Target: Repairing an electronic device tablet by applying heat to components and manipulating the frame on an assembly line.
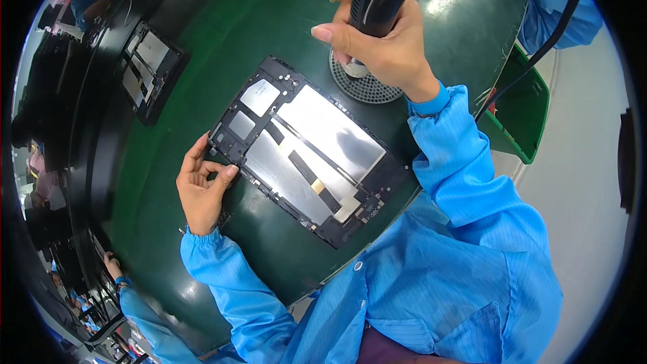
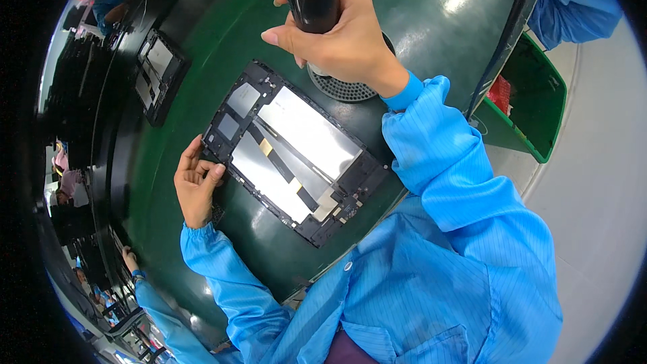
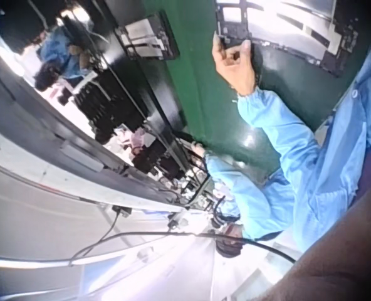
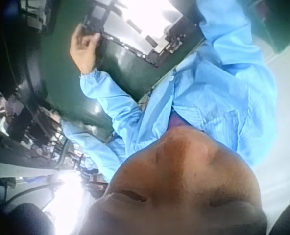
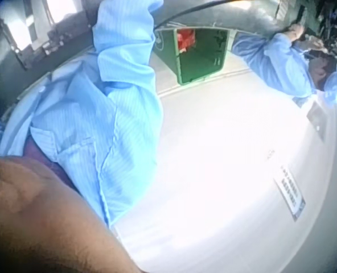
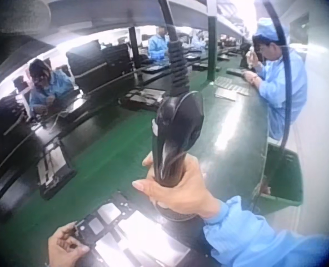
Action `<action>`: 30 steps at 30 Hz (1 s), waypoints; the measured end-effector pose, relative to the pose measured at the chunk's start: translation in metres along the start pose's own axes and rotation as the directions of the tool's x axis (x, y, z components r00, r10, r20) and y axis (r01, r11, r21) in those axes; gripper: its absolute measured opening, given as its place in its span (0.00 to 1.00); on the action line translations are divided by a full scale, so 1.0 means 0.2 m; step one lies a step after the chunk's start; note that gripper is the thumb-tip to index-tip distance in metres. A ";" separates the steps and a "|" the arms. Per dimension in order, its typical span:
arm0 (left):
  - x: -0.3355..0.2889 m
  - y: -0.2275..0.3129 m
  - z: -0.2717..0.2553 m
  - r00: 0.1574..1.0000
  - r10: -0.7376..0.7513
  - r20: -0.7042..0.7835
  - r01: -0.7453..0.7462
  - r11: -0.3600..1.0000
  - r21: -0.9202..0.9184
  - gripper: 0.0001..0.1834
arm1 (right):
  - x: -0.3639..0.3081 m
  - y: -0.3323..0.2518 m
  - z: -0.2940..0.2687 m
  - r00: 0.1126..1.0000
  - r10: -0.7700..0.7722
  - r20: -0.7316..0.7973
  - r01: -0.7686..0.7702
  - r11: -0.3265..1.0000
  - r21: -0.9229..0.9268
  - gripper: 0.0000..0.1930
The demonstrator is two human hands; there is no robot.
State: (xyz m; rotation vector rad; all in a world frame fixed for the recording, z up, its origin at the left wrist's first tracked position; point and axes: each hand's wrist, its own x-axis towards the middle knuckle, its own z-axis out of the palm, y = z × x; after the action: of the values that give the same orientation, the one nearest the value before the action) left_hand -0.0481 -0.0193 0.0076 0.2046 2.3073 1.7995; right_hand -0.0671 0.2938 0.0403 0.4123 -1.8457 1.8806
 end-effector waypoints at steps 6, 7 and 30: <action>0.00 0.03 0.02 0.998 -0.066 -0.023 0.066 0.998 -0.007 0.33 | -0.01 -0.02 0.00 1.000 0.008 -0.011 -0.008 1.000 0.001 0.18; 0.00 0.04 0.03 0.996 -0.074 -0.041 0.074 0.997 -0.015 0.33 | -0.01 -0.03 0.01 0.999 0.016 -0.029 -0.016 1.000 0.005 0.18; -0.01 -0.11 -0.06 0.994 0.107 -0.036 -0.098 0.977 0.187 0.30 | -0.12 -0.14 0.81 0.904 -0.115 0.412 0.034 0.980 0.198 0.20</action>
State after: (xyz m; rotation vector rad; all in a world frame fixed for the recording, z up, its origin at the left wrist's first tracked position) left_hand -0.0485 -0.0362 -0.0099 0.3198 2.5414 1.6493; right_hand -0.0504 0.1297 0.0605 1.0129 -1.8799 2.0362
